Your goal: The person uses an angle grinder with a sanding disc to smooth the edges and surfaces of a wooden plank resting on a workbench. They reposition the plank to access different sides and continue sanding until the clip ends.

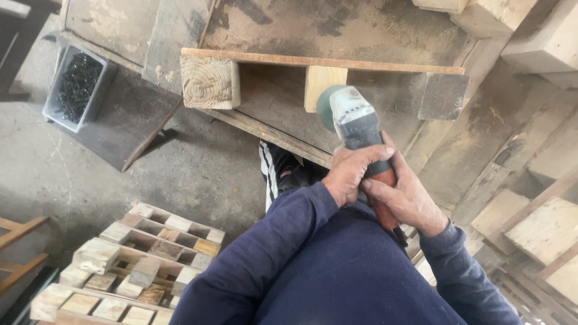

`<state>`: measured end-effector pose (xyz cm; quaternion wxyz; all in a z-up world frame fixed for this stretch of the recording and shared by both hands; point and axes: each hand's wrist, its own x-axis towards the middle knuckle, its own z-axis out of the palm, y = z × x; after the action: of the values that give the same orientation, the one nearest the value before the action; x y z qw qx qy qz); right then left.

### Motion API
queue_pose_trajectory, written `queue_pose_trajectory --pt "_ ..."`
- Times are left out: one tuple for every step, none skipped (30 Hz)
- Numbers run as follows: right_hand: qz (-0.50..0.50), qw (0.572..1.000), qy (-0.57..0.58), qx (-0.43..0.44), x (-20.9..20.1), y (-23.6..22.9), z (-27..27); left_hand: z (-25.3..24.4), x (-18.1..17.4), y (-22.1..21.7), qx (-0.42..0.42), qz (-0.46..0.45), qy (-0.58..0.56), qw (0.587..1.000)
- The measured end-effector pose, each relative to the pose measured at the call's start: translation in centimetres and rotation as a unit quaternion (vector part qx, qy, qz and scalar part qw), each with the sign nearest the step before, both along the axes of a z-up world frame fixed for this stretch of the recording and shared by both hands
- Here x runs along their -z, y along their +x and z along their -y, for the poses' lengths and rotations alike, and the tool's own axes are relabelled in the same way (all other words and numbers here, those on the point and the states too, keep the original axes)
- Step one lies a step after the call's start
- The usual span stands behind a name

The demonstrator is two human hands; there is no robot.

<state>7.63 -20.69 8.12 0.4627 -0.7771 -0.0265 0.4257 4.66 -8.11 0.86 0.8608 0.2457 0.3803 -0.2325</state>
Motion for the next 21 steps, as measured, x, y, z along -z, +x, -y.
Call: queue_pose_trajectory --pt "0.006 1.0 -0.006 -0.004 0.3 0.5 -0.1 -0.2 0.2 0.5 -0.01 0.008 -0.005 1.0" --pt "0.012 1.0 -0.017 -0.002 0.5 1.0 -0.3 -0.5 0.6 1.2 -0.02 0.016 -0.01 1.0" --pt "0.016 0.999 -0.028 -0.001 0.8 1.5 -0.7 -1.0 1.0 1.9 -0.03 0.023 -0.014 0.999" --pt "0.02 0.999 -0.039 0.001 1.0 1.9 -1.1 -1.6 1.5 2.5 -0.032 0.031 -0.015 0.999" --pt "0.03 0.999 -0.024 -0.01 1.1 2.3 -1.6 -2.2 1.8 2.9 -0.032 0.037 -0.016 0.999" --pt "0.04 0.999 -0.009 -0.02 1.2 2.8 -2.1 -2.8 2.1 3.3 -0.033 0.043 -0.017 0.998" --pt "0.05 0.998 0.005 -0.032 1.2 3.2 -2.8 -3.4 2.3 3.6 -0.042 0.049 -0.028 0.998" --pt "0.044 0.999 0.004 -0.032 1.2 3.6 -3.5 -4.0 2.4 3.8 -0.051 0.056 -0.04 0.996" --pt "0.037 0.999 0.003 -0.032 1.0 3.8 -4.3 -4.7 2.4 3.8 -0.059 0.062 -0.051 0.995" --pt "0.029 0.999 0.002 -0.032 0.9 4.1 -5.2 -5.3 2.3 3.7 -0.069 0.062 -0.052 0.994" --pt "0.036 0.998 -0.005 -0.047 0.7 4.4 -6.1 -6.0 2.2 3.7 -0.078 0.063 -0.053 0.994" --pt "0.043 0.997 -0.013 -0.062 0.6 4.7 -7.1 -6.7 2.2 3.7 -0.086 0.065 -0.055 0.993" --pt "0.048 0.996 -0.021 -0.076 0.4 4.9 -8.1 -7.6 2.1 3.6 -0.098 0.066 -0.049 0.992" --pt "0.045 0.995 -0.033 -0.083 0.4 5.1 -9.2 -8.6 2.2 3.5 -0.109 0.066 -0.043 0.991" --pt "0.042 0.994 -0.048 -0.09 0.4 5.3 -10.2 -9.4 2.2 3.5 -0.121 0.069 -0.039 0.989" --pt "0.04 0.993 -0.062 -0.097 0.4 5.5 -11.2 -10.4 2.4 3.5 -0.128 0.071 -0.039 0.988" --pt "0.039 0.992 -0.064 -0.099 0.4 5.6 -12.1 -11.3 2.6 3.4 -0.136 0.074 -0.041 0.987" --pt "0.037 0.992 -0.066 -0.101 0.5 5.6 -12.9 -12.0 2.8 3.4 -0.145 0.076 -0.043 0.986" --pt "0.038 0.992 -0.066 -0.105 0.7 5.8 -13.8 -12.9 3.0 3.6 -0.148 0.081 -0.044 0.985" --pt "0.029 0.991 -0.081 -0.102 0.9 6.1 -14.7 -13.7 3.2 3.8 -0.152 0.085 -0.044 0.984" --pt "0.02 0.991 -0.095 -0.098 1.2 6.4 -15.7 -14.6 3.4 4.0 -0.153 0.089 -0.044 0.983"
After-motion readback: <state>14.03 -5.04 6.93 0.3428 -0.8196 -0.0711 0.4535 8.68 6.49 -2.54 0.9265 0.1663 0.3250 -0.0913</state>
